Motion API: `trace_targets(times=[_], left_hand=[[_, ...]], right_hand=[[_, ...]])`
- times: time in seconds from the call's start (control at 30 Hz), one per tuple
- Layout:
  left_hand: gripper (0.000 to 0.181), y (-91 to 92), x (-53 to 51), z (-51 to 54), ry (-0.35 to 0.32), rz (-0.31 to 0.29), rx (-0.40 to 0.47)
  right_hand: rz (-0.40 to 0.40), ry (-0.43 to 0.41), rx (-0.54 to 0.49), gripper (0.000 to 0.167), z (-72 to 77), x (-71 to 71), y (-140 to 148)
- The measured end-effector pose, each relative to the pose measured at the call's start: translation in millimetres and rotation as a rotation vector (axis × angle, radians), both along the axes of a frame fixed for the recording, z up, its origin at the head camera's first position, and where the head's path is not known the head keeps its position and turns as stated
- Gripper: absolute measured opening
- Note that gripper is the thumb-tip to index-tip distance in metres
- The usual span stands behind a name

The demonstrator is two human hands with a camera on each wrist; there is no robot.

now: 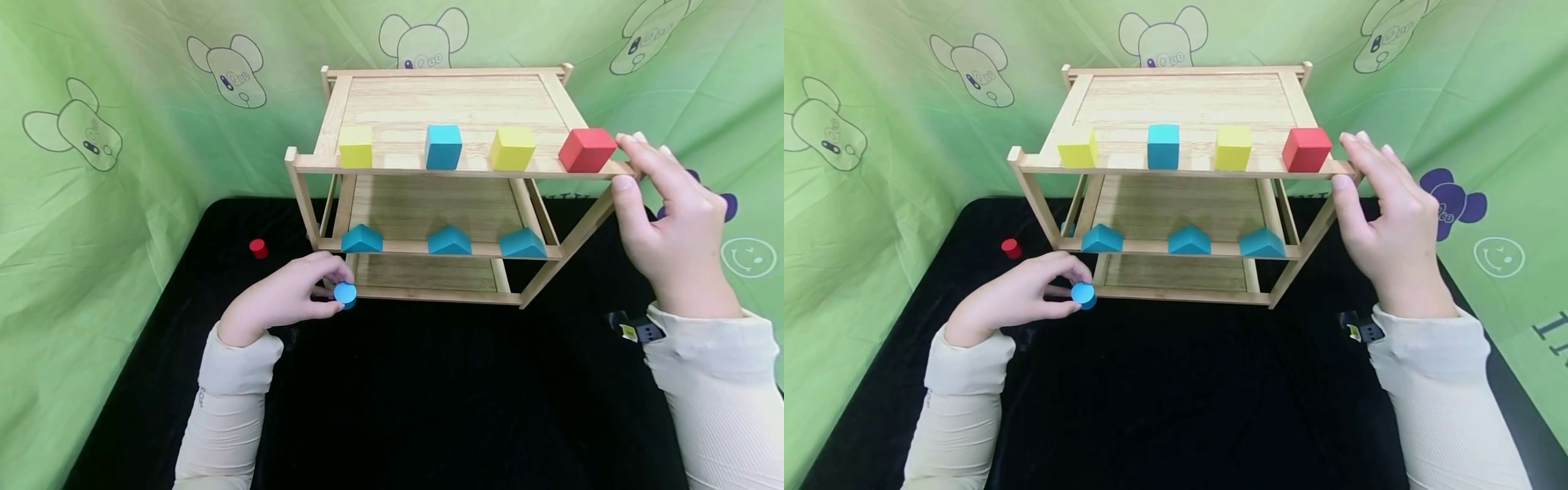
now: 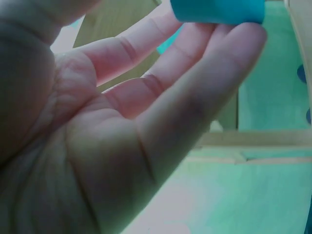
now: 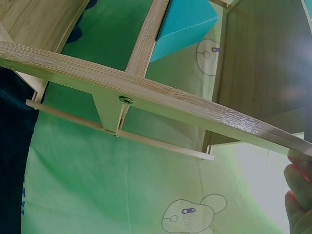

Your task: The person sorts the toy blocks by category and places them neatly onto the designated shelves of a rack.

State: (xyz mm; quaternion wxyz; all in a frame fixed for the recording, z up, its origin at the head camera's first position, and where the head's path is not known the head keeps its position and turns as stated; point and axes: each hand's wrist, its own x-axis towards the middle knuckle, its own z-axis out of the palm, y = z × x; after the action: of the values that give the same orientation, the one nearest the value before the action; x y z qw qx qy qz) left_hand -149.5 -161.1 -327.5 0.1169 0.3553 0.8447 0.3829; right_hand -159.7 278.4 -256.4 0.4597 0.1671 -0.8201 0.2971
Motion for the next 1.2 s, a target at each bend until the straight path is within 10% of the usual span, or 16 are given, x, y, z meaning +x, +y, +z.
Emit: trace_targets(times=[0.73, 1.2], left_hand=[[0.018, 71.6, -7.5, -30.7, 0.085, -0.076, -0.005], [0.020, 102.0, -13.3, -56.2, -0.005, 0.055, 0.048]], right_hand=[[-0.036, 0.012, 0.061, 0.043, 4.5, 3.4, 3.1], [-0.006, 0.004, 0.097, 0.049, 3.2, 3.1, 2.2]])
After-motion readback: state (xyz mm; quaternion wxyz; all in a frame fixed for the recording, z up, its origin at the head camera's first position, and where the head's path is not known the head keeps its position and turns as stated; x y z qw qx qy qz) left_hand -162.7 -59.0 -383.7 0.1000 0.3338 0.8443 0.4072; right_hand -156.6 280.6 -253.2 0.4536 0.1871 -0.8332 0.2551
